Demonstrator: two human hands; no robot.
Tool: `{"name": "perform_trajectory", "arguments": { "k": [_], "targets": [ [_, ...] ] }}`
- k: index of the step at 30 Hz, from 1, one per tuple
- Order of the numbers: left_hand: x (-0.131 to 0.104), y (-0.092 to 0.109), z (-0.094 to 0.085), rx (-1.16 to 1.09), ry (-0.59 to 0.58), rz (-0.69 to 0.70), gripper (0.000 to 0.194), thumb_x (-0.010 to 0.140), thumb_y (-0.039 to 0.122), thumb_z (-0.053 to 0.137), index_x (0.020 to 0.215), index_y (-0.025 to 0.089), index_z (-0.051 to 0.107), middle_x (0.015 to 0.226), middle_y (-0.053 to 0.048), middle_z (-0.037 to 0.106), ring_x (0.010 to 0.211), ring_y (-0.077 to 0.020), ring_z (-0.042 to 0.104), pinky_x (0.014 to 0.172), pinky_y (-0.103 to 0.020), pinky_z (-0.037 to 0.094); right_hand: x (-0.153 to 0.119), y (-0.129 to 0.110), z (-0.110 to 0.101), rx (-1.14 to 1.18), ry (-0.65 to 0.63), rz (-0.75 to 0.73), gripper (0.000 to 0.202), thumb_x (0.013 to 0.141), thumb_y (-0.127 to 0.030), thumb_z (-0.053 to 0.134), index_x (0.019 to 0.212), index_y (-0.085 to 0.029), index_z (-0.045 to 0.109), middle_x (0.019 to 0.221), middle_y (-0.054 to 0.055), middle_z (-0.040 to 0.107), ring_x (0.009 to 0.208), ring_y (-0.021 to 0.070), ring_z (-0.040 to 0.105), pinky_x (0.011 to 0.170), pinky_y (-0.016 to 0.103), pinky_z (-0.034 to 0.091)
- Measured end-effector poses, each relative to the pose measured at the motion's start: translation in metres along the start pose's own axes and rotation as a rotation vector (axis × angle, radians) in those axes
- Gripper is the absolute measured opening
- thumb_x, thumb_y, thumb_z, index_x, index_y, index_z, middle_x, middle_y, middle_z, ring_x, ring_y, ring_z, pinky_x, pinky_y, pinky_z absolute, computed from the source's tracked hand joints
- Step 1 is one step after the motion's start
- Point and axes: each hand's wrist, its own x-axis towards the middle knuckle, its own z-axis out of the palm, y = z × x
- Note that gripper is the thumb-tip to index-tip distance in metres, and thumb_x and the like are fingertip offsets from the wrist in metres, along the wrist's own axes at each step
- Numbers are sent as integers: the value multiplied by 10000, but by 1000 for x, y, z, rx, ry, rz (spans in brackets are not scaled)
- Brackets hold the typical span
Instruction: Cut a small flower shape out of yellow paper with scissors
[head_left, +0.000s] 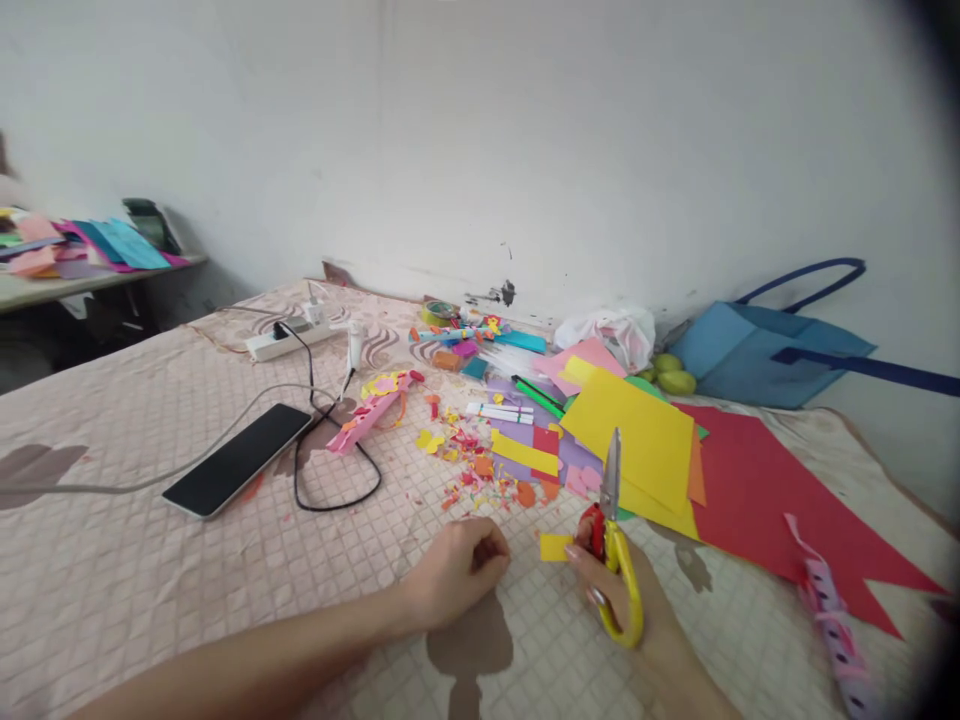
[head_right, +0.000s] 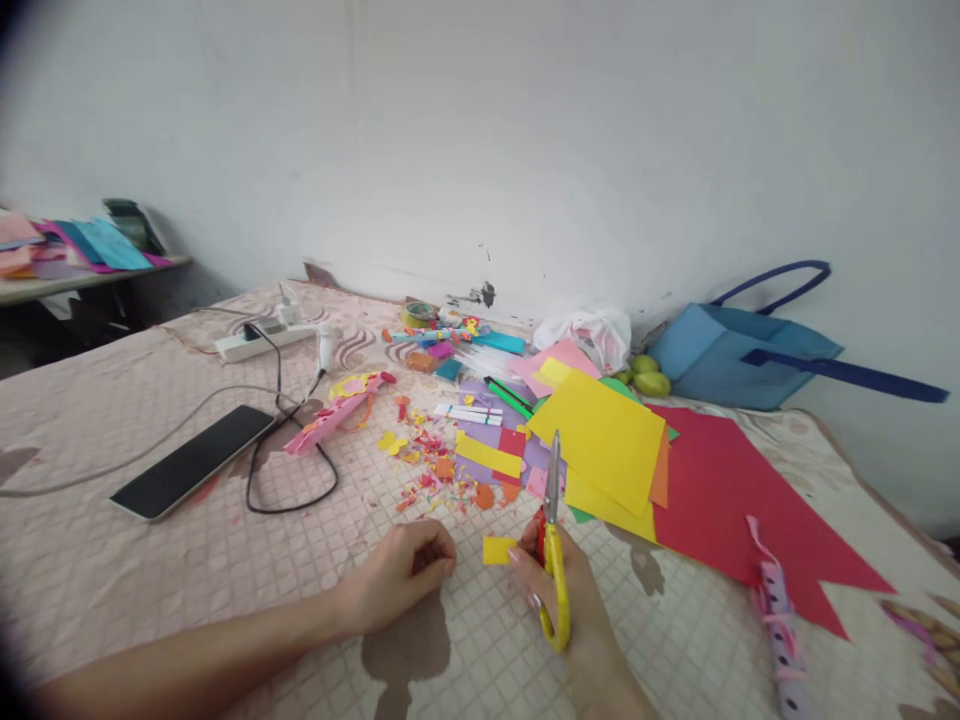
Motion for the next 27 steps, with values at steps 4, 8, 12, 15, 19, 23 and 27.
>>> {"name": "perform_trajectory", "arguments": {
  "k": [4, 8, 12, 15, 19, 23, 27],
  "targets": [
    [-4, 2, -1, -78, 14, 32, 224, 845, 342, 465, 874, 152, 582, 695, -19, 604, 615, -119, 543, 548, -216, 399, 0, -1, 3, 4, -47, 33, 342, 619, -388, 748, 732, -203, 484, 504, -80, 448, 391, 82, 380, 376, 206, 311],
    [-5, 2, -3, -241, 22, 44, 395, 877, 496, 392, 1019, 160, 545, 902, -61, 624, 688, -133, 586, 523, -217, 437, 2, -1, 12, -45, -20, -49, 311, 595, -337, 758, 722, -191, 514, 560, -62, 495, 442, 87, 417, 412, 209, 322],
    [1, -2, -4, -278, 4, 43, 362, 805, 490, 535, 891, 140, 572, 771, -41, 615, 640, -127, 582, 499, -207, 436, 3, -8, 31, -90, -124, -69, 297, 575, -305, 762, 708, -193, 521, 550, -65, 500, 435, 84, 406, 411, 207, 304],
    [8, -4, -8, -328, 57, 10, 314, 772, 442, 587, 742, 132, 549, 593, 0, 568, 525, -93, 543, 491, -198, 427, 4, -15, 46, -79, -171, -62, 319, 594, -355, 752, 721, -200, 504, 552, -73, 491, 404, 70, 370, 387, 205, 289],
    [11, 1, -18, -413, 132, -14, 302, 757, 421, 606, 702, 134, 526, 570, 7, 573, 486, -78, 540, 495, -200, 439, 7, -19, 56, 23, -205, -73, 300, 693, -429, 683, 761, -205, 495, 479, -102, 403, 375, 64, 340, 382, 198, 273],
    [10, 4, -23, -411, 137, -3, 302, 746, 422, 618, 691, 137, 533, 571, 10, 576, 485, -75, 545, 489, -195, 445, 8, -16, 60, 110, -196, -48, 318, 680, -415, 703, 778, -203, 486, 557, -91, 453, 387, 49, 354, 385, 192, 277],
    [10, 4, -22, -358, 115, 29, 296, 722, 418, 645, 715, 134, 561, 617, 8, 586, 517, -82, 559, 495, -202, 459, 7, -14, 62, 84, -175, -64, 329, 618, -347, 740, 768, -198, 487, 579, -88, 478, 401, 51, 374, 386, 195, 298]
  ]
}}
